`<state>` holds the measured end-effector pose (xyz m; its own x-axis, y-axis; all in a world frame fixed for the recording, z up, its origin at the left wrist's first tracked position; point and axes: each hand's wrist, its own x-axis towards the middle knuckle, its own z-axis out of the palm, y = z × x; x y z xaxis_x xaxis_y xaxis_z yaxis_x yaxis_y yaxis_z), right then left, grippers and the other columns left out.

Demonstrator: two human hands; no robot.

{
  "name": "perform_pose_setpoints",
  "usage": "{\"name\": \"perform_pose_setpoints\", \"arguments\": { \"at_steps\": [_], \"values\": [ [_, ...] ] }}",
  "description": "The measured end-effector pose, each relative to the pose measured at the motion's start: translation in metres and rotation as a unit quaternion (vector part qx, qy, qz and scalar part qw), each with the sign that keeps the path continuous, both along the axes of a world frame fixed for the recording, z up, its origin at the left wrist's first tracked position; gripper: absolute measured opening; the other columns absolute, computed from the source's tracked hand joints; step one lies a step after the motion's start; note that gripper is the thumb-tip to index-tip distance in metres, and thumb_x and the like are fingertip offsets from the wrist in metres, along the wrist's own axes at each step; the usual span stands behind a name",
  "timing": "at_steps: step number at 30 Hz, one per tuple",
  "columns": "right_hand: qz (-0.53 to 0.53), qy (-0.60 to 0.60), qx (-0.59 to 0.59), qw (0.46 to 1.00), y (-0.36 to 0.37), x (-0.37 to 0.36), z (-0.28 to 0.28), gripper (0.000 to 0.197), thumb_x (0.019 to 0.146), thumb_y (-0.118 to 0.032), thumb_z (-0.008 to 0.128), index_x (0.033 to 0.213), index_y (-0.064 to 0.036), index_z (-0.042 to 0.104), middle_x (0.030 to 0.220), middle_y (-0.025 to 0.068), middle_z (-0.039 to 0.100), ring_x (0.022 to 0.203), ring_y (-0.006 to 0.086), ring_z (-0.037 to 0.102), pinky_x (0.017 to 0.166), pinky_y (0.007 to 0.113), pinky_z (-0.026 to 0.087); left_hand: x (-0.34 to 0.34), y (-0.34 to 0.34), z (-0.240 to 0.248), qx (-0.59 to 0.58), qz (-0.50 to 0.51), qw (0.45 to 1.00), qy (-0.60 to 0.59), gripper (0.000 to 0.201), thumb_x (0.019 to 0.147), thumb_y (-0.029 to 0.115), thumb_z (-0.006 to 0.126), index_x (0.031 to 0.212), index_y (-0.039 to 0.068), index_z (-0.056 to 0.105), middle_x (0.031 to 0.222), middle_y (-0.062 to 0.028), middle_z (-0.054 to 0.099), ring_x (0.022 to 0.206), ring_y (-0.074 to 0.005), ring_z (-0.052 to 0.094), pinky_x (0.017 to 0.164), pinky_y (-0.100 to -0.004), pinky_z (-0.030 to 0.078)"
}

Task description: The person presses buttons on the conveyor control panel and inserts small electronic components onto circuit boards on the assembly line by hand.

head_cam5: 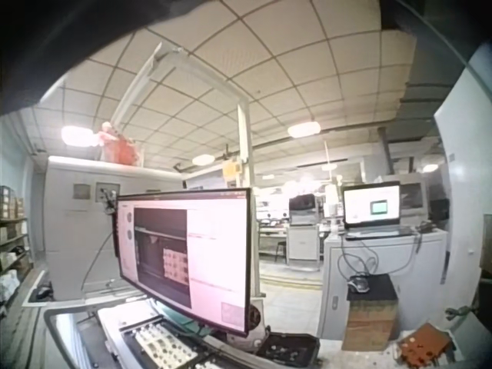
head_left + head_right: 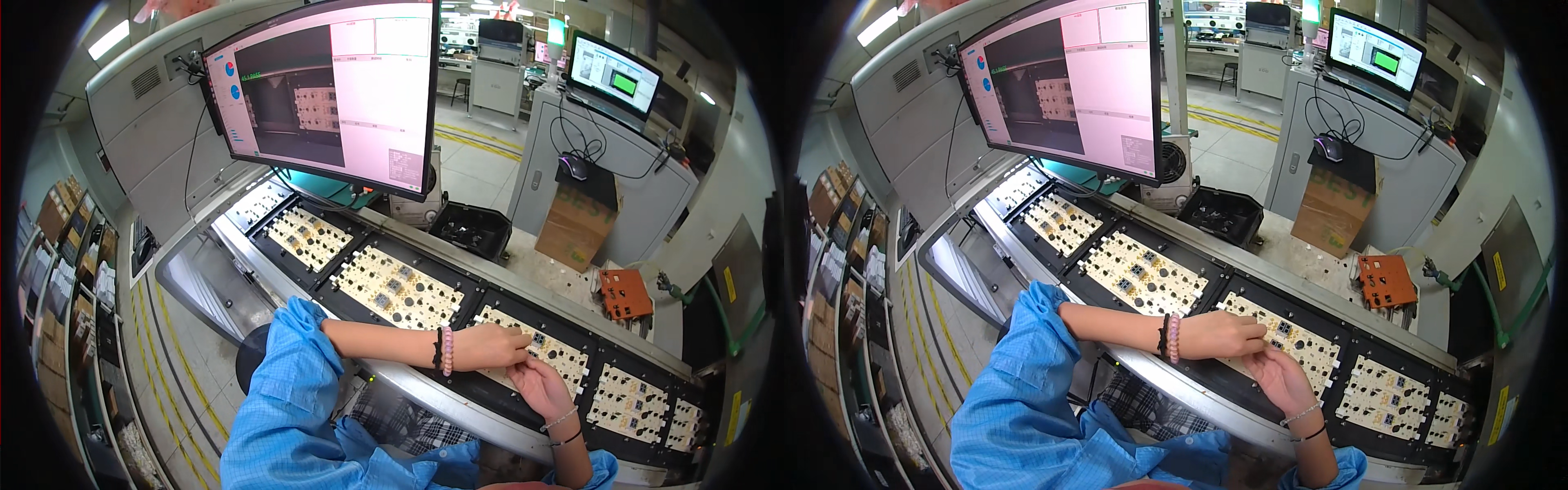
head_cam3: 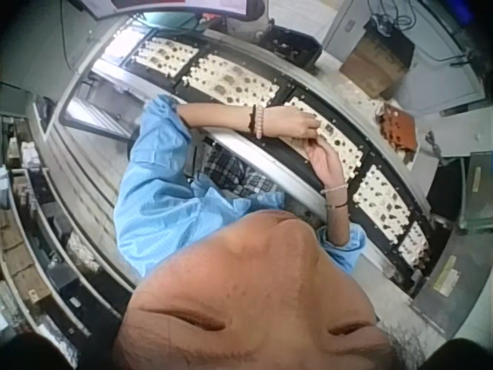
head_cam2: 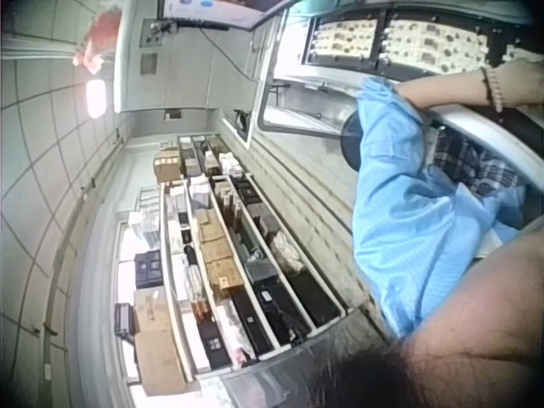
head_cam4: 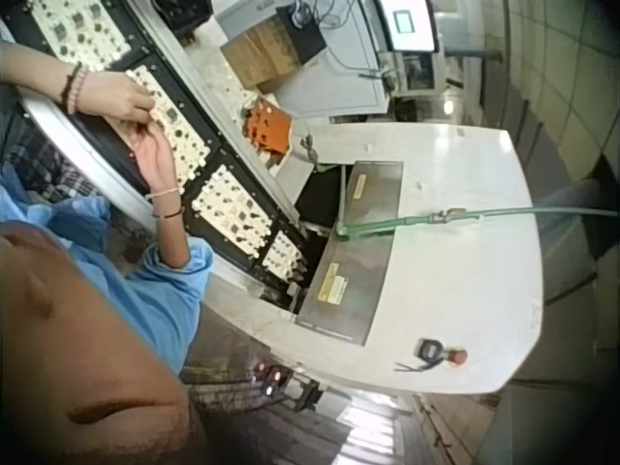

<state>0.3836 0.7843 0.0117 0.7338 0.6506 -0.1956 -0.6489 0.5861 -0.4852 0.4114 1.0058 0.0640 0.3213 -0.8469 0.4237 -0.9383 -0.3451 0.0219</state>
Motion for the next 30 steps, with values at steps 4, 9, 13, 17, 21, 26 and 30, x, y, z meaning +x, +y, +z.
{"name": "perform_pose_setpoints", "arguments": {
  "at_steps": [4, 9, 13, 17, 21, 26, 30],
  "values": [
    [-0.035, -0.050, -0.050, 0.997, 0.002, -0.002, 0.001, 0.032, 0.099, 0.000, 0.043, 0.129, 0.0082, 0.046, 0.127, 0.0150, 0.056, 0.120, 0.0232, 0.056, 0.110, 0.035, 0.044, 0.002, 0.005, 0.015, -0.006, -0.003, 1.000, -0.027, 0.031, 0.082, 0.013, 0.059, 0.112, 0.005, 0.062, 0.096, -0.0068, 0.052, 0.091, -0.0209, 0.061, 0.069, -0.0303, 0.055],
    [-0.034, -0.112, -0.092, 0.989, 0.008, -0.004, 0.017, 0.046, 0.097, 0.004, 0.048, 0.142, 0.0031, 0.036, 0.134, 0.0143, 0.052, 0.127, 0.0239, 0.053, 0.113, 0.032, 0.041, -0.005, 0.012, 0.026, -0.016, 0.041, 0.995, 0.090, 0.035, 0.085, 0.009, 0.057, 0.119, 0.005, 0.060, 0.104, -0.0082, 0.050, 0.097, -0.0229, 0.061, 0.072, -0.0319, 0.056],
    [-0.041, -0.087, -0.112, 0.989, 0.008, -0.007, 0.020, 0.045, 0.100, -0.003, 0.050, 0.142, 0.0009, 0.037, 0.132, 0.0134, 0.055, 0.121, 0.0221, 0.058, 0.103, 0.027, 0.050, -0.008, 0.015, 0.024, -0.059, 0.027, 0.996, 0.069, 0.035, 0.085, 0.008, 0.058, 0.119, 0.005, 0.057, 0.103, -0.0085, 0.051, 0.097, -0.0253, 0.059, 0.071, -0.0323, 0.055],
    [-0.008, -0.074, -0.090, 0.993, 0.001, -0.006, 0.018, 0.041, 0.101, -0.012, 0.055, 0.138, -0.0019, 0.042, 0.118, 0.0057, 0.062, 0.104, 0.0127, 0.065, 0.083, 0.021, 0.057, -0.008, 0.026, 0.022, -0.064, 0.017, 0.991, 0.117, 0.034, 0.085, 0.007, 0.059, 0.119, 0.007, 0.058, 0.100, -0.0077, 0.054, 0.094, -0.0242, 0.060, 0.070, -0.0331, 0.054],
    [-0.018, -0.068, -0.134, 0.989, 0.005, -0.013, 0.025, 0.038, 0.101, -0.016, 0.057, 0.135, -0.0040, 0.046, 0.108, -0.0001, 0.062, 0.096, 0.0082, 0.064, 0.074, 0.020, 0.055, -0.022, 0.031, 0.056, -0.132, -0.019, 0.982, 0.131, 0.038, 0.088, 0.007, 0.060, 0.126, 0.009, 0.057, 0.098, -0.0068, 0.058, 0.089, -0.0232, 0.063, 0.069, -0.0331, 0.054],
    [-0.061, -0.193, -0.247, 0.948, 0.028, -0.026, 0.051, 0.026, 0.102, -0.018, 0.053, 0.123, -0.0038, 0.056, 0.105, 0.0079, 0.064, 0.090, 0.0156, 0.065, 0.075, 0.028, 0.055, -0.058, 0.032, 0.130, -0.233, -0.141, 0.962, 0.036, 0.043, 0.090, 0.010, 0.063, 0.133, 0.013, 0.056, 0.087, -0.0037, 0.060, 0.068, -0.0211, 0.065, 0.054, -0.0303, 0.053],
    [-0.014, -0.080, -0.221, 0.972, 0.015, -0.023, 0.045, 0.044, 0.105, -0.022, 0.050, 0.144, -0.0052, 0.039, 0.124, 0.0114, 0.058, 0.110, 0.0177, 0.058, 0.093, 0.030, 0.049, -0.085, 0.029, 0.158, -0.313, -0.224, 0.922, 0.038, 0.049, 0.086, 0.019, 0.065, 0.133, 0.025, 0.057, 0.085, -0.0033, 0.055, 0.064, -0.0200, 0.060, 0.049, -0.0322, 0.048]
  ]
}}
